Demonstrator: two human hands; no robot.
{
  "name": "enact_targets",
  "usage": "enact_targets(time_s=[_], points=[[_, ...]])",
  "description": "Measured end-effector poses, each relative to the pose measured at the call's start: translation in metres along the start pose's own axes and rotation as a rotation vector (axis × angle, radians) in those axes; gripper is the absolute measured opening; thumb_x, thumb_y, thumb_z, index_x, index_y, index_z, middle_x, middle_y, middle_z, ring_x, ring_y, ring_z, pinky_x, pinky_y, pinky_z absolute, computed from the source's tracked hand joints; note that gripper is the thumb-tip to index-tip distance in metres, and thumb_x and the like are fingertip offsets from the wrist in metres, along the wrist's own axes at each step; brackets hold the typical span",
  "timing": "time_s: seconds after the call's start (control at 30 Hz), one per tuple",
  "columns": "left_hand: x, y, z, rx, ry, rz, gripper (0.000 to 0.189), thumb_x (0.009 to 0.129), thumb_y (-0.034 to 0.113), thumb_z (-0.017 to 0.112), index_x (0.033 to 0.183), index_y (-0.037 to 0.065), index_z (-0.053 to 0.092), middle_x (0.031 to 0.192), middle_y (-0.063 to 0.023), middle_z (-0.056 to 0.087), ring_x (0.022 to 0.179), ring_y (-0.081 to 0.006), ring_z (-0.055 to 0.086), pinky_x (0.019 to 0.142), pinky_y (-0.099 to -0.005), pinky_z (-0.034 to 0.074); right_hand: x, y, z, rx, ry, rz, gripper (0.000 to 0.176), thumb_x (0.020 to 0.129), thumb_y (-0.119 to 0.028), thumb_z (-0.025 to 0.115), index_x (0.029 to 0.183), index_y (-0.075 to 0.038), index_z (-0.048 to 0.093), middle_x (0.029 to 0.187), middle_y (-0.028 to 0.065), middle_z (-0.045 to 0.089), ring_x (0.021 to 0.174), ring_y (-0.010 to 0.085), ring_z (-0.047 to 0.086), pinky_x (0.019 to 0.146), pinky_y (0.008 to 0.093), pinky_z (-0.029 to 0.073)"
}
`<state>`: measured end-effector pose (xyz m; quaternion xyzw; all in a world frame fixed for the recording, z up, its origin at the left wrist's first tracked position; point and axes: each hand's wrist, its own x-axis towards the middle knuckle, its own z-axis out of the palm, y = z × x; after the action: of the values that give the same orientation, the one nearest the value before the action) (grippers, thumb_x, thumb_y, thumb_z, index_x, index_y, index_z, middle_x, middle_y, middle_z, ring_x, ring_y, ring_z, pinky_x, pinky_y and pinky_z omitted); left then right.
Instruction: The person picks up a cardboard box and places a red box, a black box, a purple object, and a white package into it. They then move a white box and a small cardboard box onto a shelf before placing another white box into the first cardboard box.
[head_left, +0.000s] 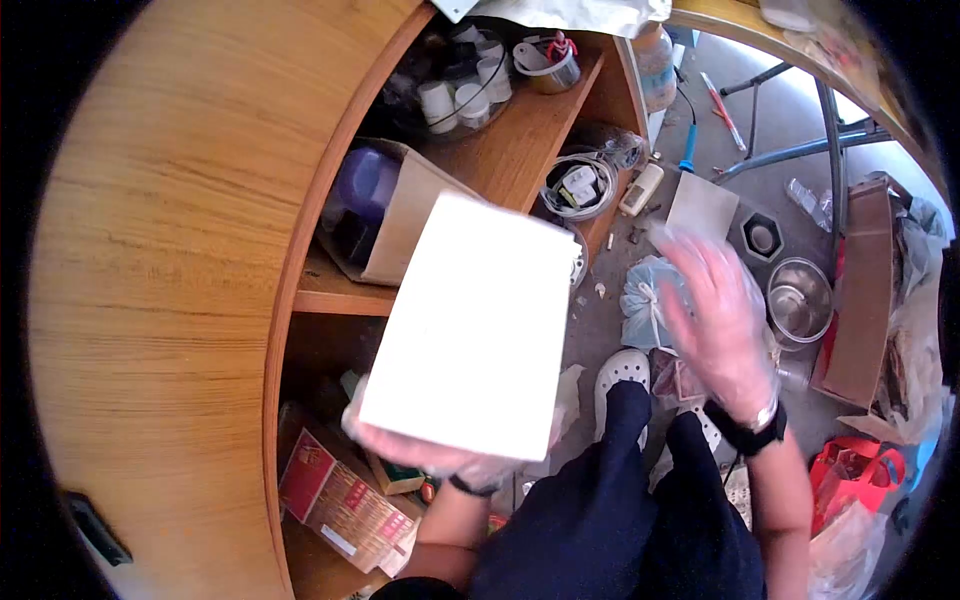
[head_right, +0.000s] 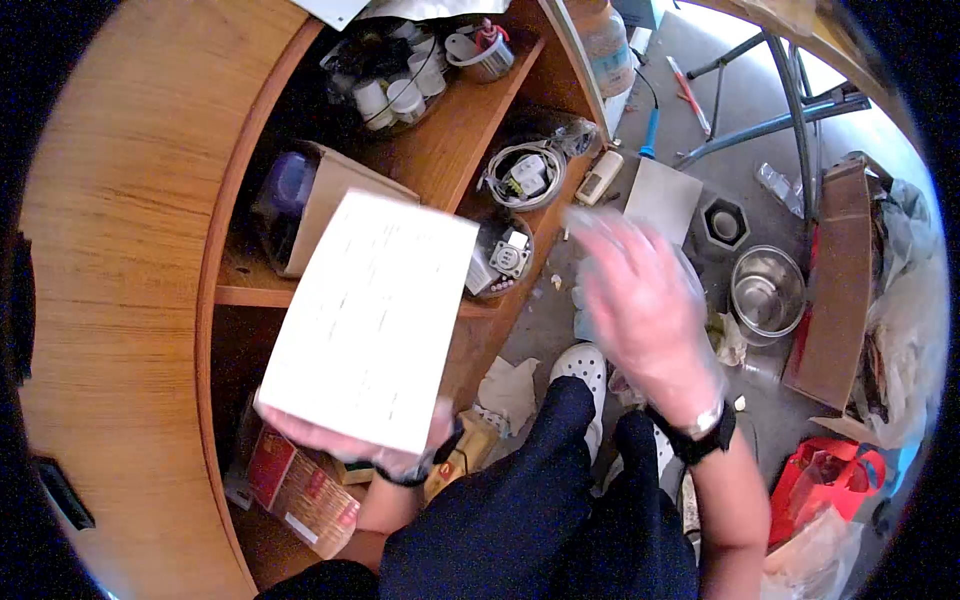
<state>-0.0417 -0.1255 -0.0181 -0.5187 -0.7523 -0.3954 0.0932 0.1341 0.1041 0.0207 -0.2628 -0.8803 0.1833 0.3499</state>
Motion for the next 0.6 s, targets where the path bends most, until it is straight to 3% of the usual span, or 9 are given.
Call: enact_targets(time_s=[0.13,0.2,0.33,0.47,0.53,0.6], points=[[-0.051,-0.007,-0.041,0.079,-0.053,-0.187,0.12,0.065,0.043,0.087,0.151,0.0,0.015,0.141,-0.0237,0.035,0.126,-0.0347,0.047,0.108,-0.0499,0.043,0.097,-0.054,0.03,0.041,0.131,-0.433,0.039,0.088,-0.005,0.061,0.127,-0.011,0.061,0.129,0.0085,0.061,0.125,0.0256,0.054,0.106,0.0444,0.047],[-0.063,-0.008,-0.055,0.101,-0.036,-0.255,0.12,0.065,0.045,0.086,0.151,0.0,0.016,0.141,-0.0238,0.035,0.125,-0.0347,0.047,0.108,-0.0498,0.043,0.125,-0.082,0.054,0.052,0.117,-0.557,0.039,0.089,-0.009,0.064,0.128,-0.013,0.061,0.13,0.0066,0.061,0.129,0.022,0.051,0.105,0.0442,0.047],[-0.076,-0.004,-0.071,0.149,0.029,-0.317,0.119,0.067,0.048,0.084,0.151,0.0,0.016,0.14,-0.0239,0.036,0.124,-0.0347,0.048,0.107,-0.0497,0.044,0.143,-0.109,0.079,0.061,-0.088,-0.622,0.032,0.086,-0.013,0.066,0.118,-0.01,0.064,0.12,0.0054,0.065,0.121,0.0205,0.056,0.099,0.0383,0.048],[-0.067,0.005,-0.076,0.202,0.124,-0.255,0.118,0.068,0.051,0.082,0.151,0.0,0.016,0.14,-0.0241,0.036,0.124,-0.0347,0.049,0.106,-0.0496,0.045,0.145,-0.096,0.045,0.01,-0.279,-0.569,0.02,0.087,-0.01,0.063,0.107,-0.009,0.067,0.102,0.0057,0.068,0.105,0.02,0.065,0.089,0.034,0.052],[-0.054,0.011,-0.077,0.219,0.179,-0.193,0.117,0.069,0.053,0.081,0.151,0.0,0.016,0.14,-0.0241,0.036,0.123,-0.0347,0.049,0.106,-0.0496,0.045,0.129,-0.075,0.027,0.058,-0.208,-0.482,0.016,0.089,-0.017,0.064,0.103,-0.013,0.07,0.103,0.0042,0.069,0.106,0.0205,0.065,0.087,0.036,0.054],[-0.034,0.018,-0.074,0.241,0.24,-0.112,0.117,0.069,0.054,0.08,0.151,0.0,0.016,0.139,-0.0242,0.036,0.123,-0.0348,0.049,0.106,-0.0495,0.045,0.109,-0.051,0.002,-0.006,-0.203,-0.514,0.015,0.085,-0.013,0.066,0.099,-0.011,0.067,0.104,0.006,0.067,0.105,0.0238,0.064,0.085,0.0373,0.053]])
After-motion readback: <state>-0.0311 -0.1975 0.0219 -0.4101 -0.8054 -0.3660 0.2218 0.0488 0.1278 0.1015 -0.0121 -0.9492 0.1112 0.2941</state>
